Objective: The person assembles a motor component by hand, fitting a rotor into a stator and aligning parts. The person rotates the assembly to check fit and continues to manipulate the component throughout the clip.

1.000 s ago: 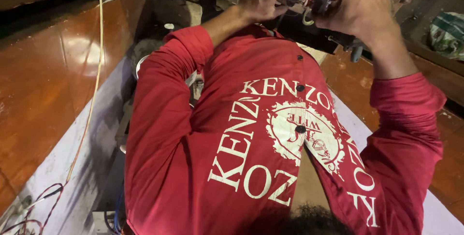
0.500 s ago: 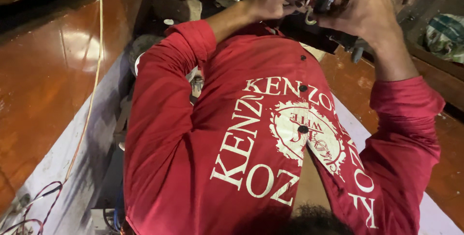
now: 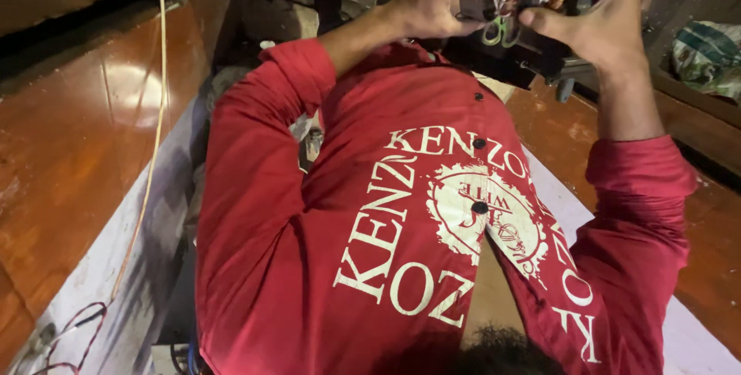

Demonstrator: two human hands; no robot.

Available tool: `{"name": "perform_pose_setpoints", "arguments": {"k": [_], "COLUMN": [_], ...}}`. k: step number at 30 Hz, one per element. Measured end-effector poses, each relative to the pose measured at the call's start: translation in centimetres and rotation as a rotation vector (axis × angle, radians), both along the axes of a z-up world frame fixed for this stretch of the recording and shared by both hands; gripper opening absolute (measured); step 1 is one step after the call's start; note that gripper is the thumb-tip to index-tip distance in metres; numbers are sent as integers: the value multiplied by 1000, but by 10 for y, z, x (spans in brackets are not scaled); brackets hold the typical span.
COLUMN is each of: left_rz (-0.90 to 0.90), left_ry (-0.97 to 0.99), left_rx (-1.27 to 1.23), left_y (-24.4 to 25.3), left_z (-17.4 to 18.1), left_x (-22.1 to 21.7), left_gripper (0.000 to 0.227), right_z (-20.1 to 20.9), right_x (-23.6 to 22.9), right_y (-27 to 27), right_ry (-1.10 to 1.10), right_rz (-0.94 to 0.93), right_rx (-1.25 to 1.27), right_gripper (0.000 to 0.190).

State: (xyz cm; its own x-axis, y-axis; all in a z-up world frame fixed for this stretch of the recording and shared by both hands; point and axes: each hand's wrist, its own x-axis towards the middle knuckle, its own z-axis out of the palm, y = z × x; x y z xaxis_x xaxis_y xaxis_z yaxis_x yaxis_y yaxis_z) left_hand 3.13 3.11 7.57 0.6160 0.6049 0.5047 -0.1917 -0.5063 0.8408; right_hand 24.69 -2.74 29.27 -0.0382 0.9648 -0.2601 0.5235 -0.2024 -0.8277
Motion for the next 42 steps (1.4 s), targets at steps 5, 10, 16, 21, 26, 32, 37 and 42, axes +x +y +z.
{"name": "perform_pose_setpoints", "arguments": {"k": [5,10,16,21,26,32,37,42], "left_rz": [-14,-83,-254,-297,-322,-486,-565,-617], "left_ry": [63,70,42,-106,-203,-325,-433,-416], "left_rx": [-95,-521,-903,-1018,-1025,-1264,-1044,-961], "left_y": [13,10,-3,-6,-8,-7,2,5], "left_z": [45,62,40,51,68,97,138,170], "left_x": [-10,-20,-38,-40,-37,-17,9,21], "left_gripper": [94,90,90,83,73,85,87,93], "right_z": [-29,-84,-127,-113,-84,-77,-53,-9], "right_x": [11,-6,-18,-25,-29,-44,-49,-40], "right_y": [-27,-32,-52,-55,-72,-87,-93,-91], "right_ry": [384,972,1037,853,679,589,466,366], "right_rz": [-459,-627,-646,-730,-569,-454,-496,-591], "right_rx": [-45,-41,-131,-148,4,343,548,554], "right_gripper": [94,75,52,51,68,121,125,122]}}
